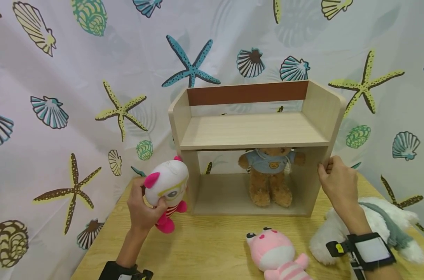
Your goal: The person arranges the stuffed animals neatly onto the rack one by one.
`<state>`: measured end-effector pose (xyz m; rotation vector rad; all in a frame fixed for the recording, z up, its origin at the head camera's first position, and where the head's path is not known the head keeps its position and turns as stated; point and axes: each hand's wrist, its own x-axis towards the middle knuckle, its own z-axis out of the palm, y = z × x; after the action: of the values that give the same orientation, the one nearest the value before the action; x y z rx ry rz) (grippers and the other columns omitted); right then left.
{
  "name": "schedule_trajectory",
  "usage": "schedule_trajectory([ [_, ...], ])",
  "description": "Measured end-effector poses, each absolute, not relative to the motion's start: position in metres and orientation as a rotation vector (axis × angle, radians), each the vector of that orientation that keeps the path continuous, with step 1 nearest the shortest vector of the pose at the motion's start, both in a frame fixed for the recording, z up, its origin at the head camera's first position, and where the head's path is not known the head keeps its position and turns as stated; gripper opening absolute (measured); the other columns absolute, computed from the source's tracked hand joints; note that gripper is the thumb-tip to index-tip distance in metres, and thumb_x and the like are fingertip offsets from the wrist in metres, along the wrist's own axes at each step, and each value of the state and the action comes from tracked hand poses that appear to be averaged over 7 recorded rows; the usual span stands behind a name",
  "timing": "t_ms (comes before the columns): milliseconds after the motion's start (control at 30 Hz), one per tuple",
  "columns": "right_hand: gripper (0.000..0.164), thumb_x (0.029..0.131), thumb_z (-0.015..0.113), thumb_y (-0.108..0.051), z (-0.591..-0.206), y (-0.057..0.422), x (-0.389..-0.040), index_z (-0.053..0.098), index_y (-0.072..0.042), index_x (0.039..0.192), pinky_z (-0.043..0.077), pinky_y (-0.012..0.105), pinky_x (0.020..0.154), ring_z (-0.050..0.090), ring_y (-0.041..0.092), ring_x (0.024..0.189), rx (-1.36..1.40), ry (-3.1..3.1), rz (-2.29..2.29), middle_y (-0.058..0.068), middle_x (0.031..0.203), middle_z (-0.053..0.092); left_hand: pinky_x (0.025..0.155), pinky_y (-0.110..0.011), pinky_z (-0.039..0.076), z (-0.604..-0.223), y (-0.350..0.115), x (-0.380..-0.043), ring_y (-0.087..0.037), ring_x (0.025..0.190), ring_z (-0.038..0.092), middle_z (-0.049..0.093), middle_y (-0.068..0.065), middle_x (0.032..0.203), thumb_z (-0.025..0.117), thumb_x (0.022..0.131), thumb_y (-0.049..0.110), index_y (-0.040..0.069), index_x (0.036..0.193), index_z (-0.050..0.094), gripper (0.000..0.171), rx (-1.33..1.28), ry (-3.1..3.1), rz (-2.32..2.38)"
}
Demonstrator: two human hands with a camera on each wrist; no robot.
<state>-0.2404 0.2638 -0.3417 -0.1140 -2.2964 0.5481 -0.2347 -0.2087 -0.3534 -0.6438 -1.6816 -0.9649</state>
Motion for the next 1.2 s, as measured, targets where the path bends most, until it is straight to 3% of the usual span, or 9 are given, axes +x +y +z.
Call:
schedule_trajectory([
  [367,0.020,0.084,0.058,-0.012,-0.343,0.265,-0.241,0.052,0.007,0.083,0.046,0.052,0.052,0.057,0.036,0.060,-0.111,-2.302,0.550,0.028,0.073,0.063,0.069,-0.017,0.050,-0.349,-0.189,-0.231,-0.021,0.078,0.057,0.058,-0.018,0.094,0.056,0.058,0.004,-0.012,0.104,0.053,0.048,-0.842,-1.704,-1.063],
  [533,0.020,0.084,0.058,-0.012,-0.344,0.265,-0.241,0.052,0.007,0.082,0.046,0.051,0.052,0.057,0.036,0.060,-0.107,-2.294,0.547,0.028,0.073,0.063,0.072,-0.018,0.050,-0.355,-0.181,-0.232,-0.022,0.086,0.056,0.056,-0.019,0.100,0.059,0.063,-0.002,-0.008,0.110,0.052,0.048,-0.872,-1.817,-1.179],
  [767,0.020,0.084,0.058,-0.012,-0.343,0.263,-0.240,0.053,0.008,0.084,0.047,0.052,0.052,0.057,0.036,0.060,-0.110,-2.306,0.555,0.029,0.074,0.063,0.078,-0.035,0.052,-0.363,-0.169,-0.232,-0.024,0.096,0.055,0.053,-0.021,0.107,0.061,0.072,-0.011,-0.010,0.117,0.047,0.047,-0.865,-1.963,-1.357],
  [1200,0.020,0.083,0.059,-0.011,-0.341,0.263,-0.240,0.053,0.008,0.084,0.046,0.052,0.053,0.057,0.036,0.061,-0.110,-2.306,0.551,0.028,0.074,0.063,0.078,-0.040,0.051,-0.369,-0.146,-0.237,-0.024,0.095,0.057,0.055,-0.024,0.110,0.056,0.082,-0.007,-0.007,0.124,0.043,0.044,-0.864,-2.021,-1.540],
])
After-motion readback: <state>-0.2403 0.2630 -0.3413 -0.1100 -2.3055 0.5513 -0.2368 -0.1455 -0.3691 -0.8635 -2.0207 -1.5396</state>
